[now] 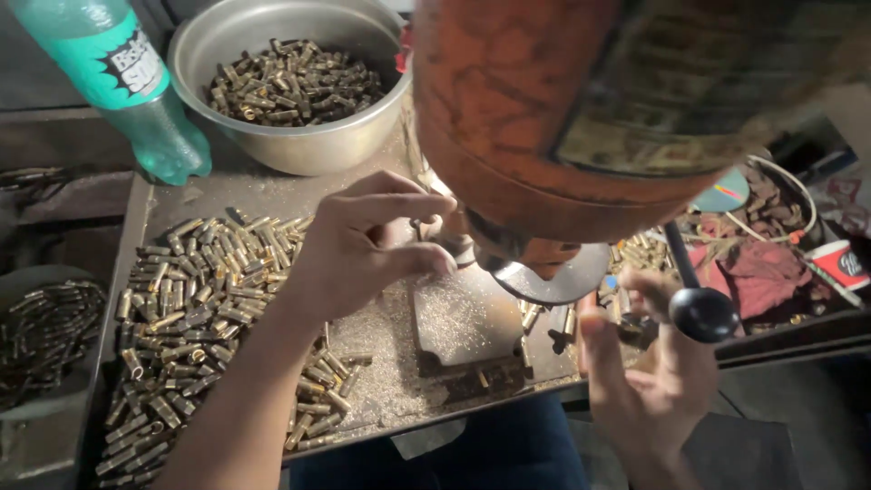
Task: Operating a drill press machine to process small cylindrical metal components.
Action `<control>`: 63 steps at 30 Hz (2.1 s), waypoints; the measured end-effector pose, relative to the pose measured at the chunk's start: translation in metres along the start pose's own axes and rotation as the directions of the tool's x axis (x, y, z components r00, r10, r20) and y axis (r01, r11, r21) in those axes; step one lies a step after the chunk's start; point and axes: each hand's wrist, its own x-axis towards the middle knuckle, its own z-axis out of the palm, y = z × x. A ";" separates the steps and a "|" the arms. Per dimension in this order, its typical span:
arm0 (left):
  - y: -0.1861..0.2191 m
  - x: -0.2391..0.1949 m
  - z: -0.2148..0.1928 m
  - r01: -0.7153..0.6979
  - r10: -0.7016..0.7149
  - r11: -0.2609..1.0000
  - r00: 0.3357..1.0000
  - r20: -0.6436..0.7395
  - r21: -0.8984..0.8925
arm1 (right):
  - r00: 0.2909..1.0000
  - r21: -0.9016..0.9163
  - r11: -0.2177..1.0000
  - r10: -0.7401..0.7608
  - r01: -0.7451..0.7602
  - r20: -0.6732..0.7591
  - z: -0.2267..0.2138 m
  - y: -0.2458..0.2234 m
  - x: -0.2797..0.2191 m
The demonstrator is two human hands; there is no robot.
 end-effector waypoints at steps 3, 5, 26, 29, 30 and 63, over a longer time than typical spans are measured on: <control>-0.003 -0.003 0.007 -0.015 0.010 0.973 1.000 -0.020 -0.232 | 0.936 -0.442 0.827 -0.271 0.346 0.226 -0.002 -0.022 0.039; -0.003 -0.006 0.017 -0.007 0.005 0.964 1.000 -0.010 -0.265 | 0.920 -0.417 0.831 -0.259 0.368 0.295 0.005 -0.032 0.059; -0.015 -0.011 0.053 0.066 -0.094 0.913 0.994 -0.050 -0.402 | 0.458 -0.111 0.733 -0.293 0.671 0.839 -0.020 0.037 0.022; 0.008 -0.005 0.059 0.048 -0.085 0.885 0.995 -0.060 -0.463 | 0.455 -0.106 0.718 -0.312 0.688 0.834 -0.021 0.042 0.016; 0.016 -0.002 0.061 0.043 -0.091 0.853 0.994 -0.066 -0.520 | 0.454 -0.090 0.709 -0.343 0.699 0.822 -0.023 0.045 0.013; 0.019 0.000 0.045 0.168 -0.071 0.883 0.970 0.231 -0.437 | 0.647 0.338 0.569 0.520 -0.749 0.558 -0.004 -0.038 0.036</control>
